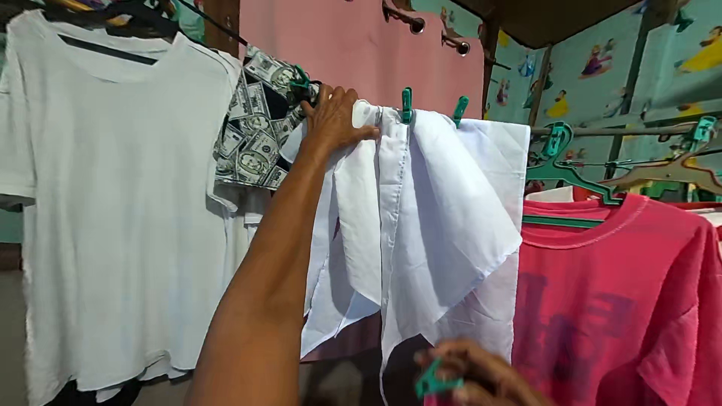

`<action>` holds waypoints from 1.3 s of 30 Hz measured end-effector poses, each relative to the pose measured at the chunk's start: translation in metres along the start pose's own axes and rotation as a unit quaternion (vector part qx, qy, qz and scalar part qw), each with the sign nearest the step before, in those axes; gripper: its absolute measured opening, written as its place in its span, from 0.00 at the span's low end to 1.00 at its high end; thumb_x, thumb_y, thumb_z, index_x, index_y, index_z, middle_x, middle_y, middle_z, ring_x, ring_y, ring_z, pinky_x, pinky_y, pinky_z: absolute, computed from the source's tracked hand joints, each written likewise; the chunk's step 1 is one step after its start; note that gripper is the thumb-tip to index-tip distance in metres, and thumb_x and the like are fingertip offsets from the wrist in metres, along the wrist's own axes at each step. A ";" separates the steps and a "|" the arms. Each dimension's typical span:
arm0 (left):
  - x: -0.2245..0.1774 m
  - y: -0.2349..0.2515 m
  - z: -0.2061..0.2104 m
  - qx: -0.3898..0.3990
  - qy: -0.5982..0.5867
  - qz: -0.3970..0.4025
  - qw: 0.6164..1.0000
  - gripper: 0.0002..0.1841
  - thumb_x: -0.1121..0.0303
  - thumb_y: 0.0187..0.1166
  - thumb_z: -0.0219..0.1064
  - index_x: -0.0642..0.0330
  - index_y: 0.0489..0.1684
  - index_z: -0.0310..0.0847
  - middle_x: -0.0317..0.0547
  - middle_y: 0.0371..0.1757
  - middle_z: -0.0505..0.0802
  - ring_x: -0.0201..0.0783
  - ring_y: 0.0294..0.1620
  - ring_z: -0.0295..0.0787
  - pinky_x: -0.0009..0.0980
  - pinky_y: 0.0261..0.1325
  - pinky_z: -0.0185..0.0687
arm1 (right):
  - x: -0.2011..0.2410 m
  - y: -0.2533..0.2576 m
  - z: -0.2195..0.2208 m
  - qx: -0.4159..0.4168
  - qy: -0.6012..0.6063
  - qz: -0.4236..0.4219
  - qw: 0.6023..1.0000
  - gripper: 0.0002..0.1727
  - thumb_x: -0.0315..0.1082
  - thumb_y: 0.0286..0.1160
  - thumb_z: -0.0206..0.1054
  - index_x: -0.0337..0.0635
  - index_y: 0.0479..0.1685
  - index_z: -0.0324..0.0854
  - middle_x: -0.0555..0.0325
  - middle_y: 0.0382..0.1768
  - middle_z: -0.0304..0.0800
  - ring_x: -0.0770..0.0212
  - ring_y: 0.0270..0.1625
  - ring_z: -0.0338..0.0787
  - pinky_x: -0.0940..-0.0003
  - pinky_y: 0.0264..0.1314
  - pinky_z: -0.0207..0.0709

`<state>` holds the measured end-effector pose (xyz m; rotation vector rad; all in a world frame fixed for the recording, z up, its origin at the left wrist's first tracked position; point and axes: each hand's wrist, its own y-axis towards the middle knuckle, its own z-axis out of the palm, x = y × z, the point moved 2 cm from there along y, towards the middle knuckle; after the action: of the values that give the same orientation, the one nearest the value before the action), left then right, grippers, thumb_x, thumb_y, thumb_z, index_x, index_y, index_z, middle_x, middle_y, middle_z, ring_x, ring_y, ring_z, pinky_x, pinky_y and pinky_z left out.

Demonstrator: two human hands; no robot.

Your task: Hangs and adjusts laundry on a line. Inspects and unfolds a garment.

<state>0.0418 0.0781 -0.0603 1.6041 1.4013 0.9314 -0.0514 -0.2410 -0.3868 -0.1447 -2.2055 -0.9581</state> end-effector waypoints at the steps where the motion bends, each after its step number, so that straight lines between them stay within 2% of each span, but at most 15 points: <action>1: 0.005 0.003 -0.002 0.003 0.002 -0.008 1.000 0.45 0.28 0.66 0.69 0.61 0.69 0.79 0.62 0.71 0.83 0.69 0.83 0.64 0.81 0.68 0.56 | 0.025 0.025 -0.014 -0.001 -0.057 -0.051 0.997 0.20 0.40 0.89 0.60 0.40 0.73 0.74 0.55 0.66 0.89 0.62 0.61 0.92 0.62 0.63 0.89; 3: 0.016 0.009 -0.005 0.011 0.003 -0.018 1.000 0.43 0.30 0.70 0.67 0.62 0.67 0.81 0.64 0.69 0.84 0.70 0.82 0.66 0.82 0.70 0.54 | 0.069 0.072 -0.038 -0.019 -0.170 -0.144 0.975 0.21 0.45 0.91 0.56 0.41 0.73 0.73 0.57 0.64 0.90 0.63 0.60 0.93 0.64 0.62 0.91; 6: 0.019 0.016 -0.007 0.032 0.008 -0.023 0.999 0.37 0.36 0.76 0.66 0.62 0.69 0.80 0.63 0.70 0.83 0.69 0.83 0.63 0.83 0.71 0.51 | 0.124 0.134 -0.063 -0.078 -0.302 -0.207 0.927 0.17 0.37 0.89 0.56 0.42 0.70 0.75 0.62 0.60 0.91 0.67 0.55 0.93 0.65 0.57 0.92; 8: 0.018 0.017 -0.007 0.037 -0.003 -0.028 0.999 0.41 0.32 0.73 0.65 0.60 0.72 0.78 0.62 0.73 0.81 0.68 0.86 0.61 0.82 0.71 0.54 | 0.151 0.178 -0.077 -0.105 -0.353 -0.224 0.902 0.18 0.32 0.88 0.56 0.38 0.73 0.71 0.56 0.62 0.89 0.66 0.54 0.93 0.64 0.57 0.91; 10: 0.020 0.013 -0.009 0.034 -0.028 -0.025 0.999 0.46 0.27 0.68 0.66 0.59 0.73 0.77 0.60 0.74 0.80 0.66 0.85 0.61 0.79 0.67 0.62 | 0.165 0.224 -0.091 -0.132 -0.369 -0.243 0.887 0.18 0.32 0.89 0.57 0.35 0.72 0.70 0.53 0.58 0.90 0.65 0.52 0.94 0.63 0.57 0.91; 12: 0.025 0.005 -0.010 0.028 -0.046 -0.015 0.998 0.45 0.27 0.69 0.66 0.56 0.74 0.77 0.58 0.74 0.80 0.66 0.84 0.62 0.77 0.66 0.64 | 0.169 0.268 -0.103 -0.148 -0.373 -0.241 0.884 0.17 0.31 0.88 0.59 0.36 0.70 0.71 0.53 0.52 0.91 0.65 0.49 0.94 0.63 0.56 0.91; 15: 0.036 -0.008 -0.011 0.002 -0.054 0.020 0.998 0.28 0.42 0.88 0.54 0.51 0.76 0.79 0.58 0.71 0.84 0.66 0.82 0.67 0.77 0.65 0.66 | 0.165 0.326 -0.110 -0.175 -0.410 -0.193 0.874 0.16 0.30 0.86 0.60 0.37 0.68 0.75 0.52 0.47 0.92 0.64 0.46 0.93 0.62 0.55 0.88; 17: 0.041 -0.013 -0.008 -0.018 -0.020 0.033 0.999 0.23 0.50 0.92 0.50 0.50 0.73 0.81 0.56 0.69 0.86 0.65 0.81 0.70 0.76 0.64 0.67 | 0.157 0.358 -0.108 -0.183 -0.417 -0.143 0.879 0.15 0.32 0.86 0.61 0.38 0.67 0.75 0.49 0.49 0.92 0.58 0.47 0.94 0.58 0.52 0.87; 19: 0.046 -0.010 -0.004 -0.025 0.011 0.045 0.999 0.21 0.53 0.93 0.48 0.51 0.71 0.81 0.55 0.68 0.87 0.65 0.81 0.70 0.78 0.66 0.63 | 0.150 0.384 -0.104 -0.184 -0.411 -0.101 0.887 0.17 0.30 0.85 0.60 0.38 0.69 0.75 0.44 0.53 0.92 0.51 0.50 0.94 0.51 0.51 0.87; 23: 0.049 0.005 -0.006 0.005 0.048 0.055 0.997 0.21 0.55 0.93 0.48 0.53 0.71 0.80 0.55 0.68 0.85 0.63 0.81 0.69 0.78 0.71 0.57 | 0.139 0.412 -0.100 -0.180 -0.431 -0.070 0.881 0.17 0.27 0.84 0.58 0.35 0.70 0.74 0.40 0.55 0.89 0.49 0.52 0.93 0.47 0.58 0.87; 27: 0.053 0.010 0.006 -0.015 0.044 0.056 0.997 0.20 0.56 0.92 0.49 0.53 0.69 0.81 0.55 0.67 0.85 0.61 0.82 0.69 0.76 0.71 0.59 | 0.134 0.413 -0.098 -0.185 -0.475 -0.051 0.859 0.17 0.26 0.84 0.57 0.36 0.68 0.75 0.41 0.55 0.90 0.48 0.54 0.93 0.45 0.60 0.86; 30: 0.056 -0.001 0.013 -0.029 0.014 0.045 0.998 0.21 0.54 0.91 0.50 0.53 0.66 0.82 0.53 0.67 0.85 0.59 0.83 0.68 0.74 0.67 0.65 | 0.130 0.412 -0.095 -0.176 -0.485 -0.050 0.855 0.16 0.26 0.83 0.59 0.36 0.67 0.75 0.41 0.54 0.90 0.47 0.53 0.93 0.44 0.59 0.86; 35: 0.058 -0.015 0.007 0.017 0.030 0.027 0.999 0.23 0.56 0.88 0.52 0.56 0.74 0.78 0.54 0.74 0.82 0.58 0.86 0.63 0.73 0.67 0.65 | 0.132 0.423 -0.075 -0.156 -0.554 -0.011 0.818 0.15 0.26 0.80 0.63 0.34 0.63 0.81 0.34 0.55 0.89 0.37 0.58 0.89 0.36 0.62 0.78; 37: 0.057 -0.020 0.005 0.014 0.035 0.026 0.999 0.23 0.59 0.88 0.53 0.59 0.77 0.77 0.55 0.75 0.80 0.59 0.86 0.63 0.73 0.68 0.65 | 0.136 0.429 -0.071 -0.147 -0.573 0.007 0.806 0.14 0.28 0.79 0.63 0.34 0.60 0.83 0.33 0.57 0.87 0.36 0.60 0.88 0.34 0.62 0.77; 39: 0.056 -0.022 0.004 0.004 0.038 0.028 0.999 0.24 0.55 0.88 0.52 0.57 0.75 0.78 0.54 0.74 0.81 0.58 0.87 0.63 0.71 0.68 0.66 | 0.141 0.430 -0.070 -0.136 -0.571 0.028 0.809 0.14 0.29 0.81 0.63 0.34 0.60 0.83 0.33 0.58 0.87 0.37 0.59 0.89 0.36 0.61 0.79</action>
<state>0.0424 0.1350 -0.0807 1.6356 1.4195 1.0318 0.0403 -0.0033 -0.0062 -1.1902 -3.0412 -1.3503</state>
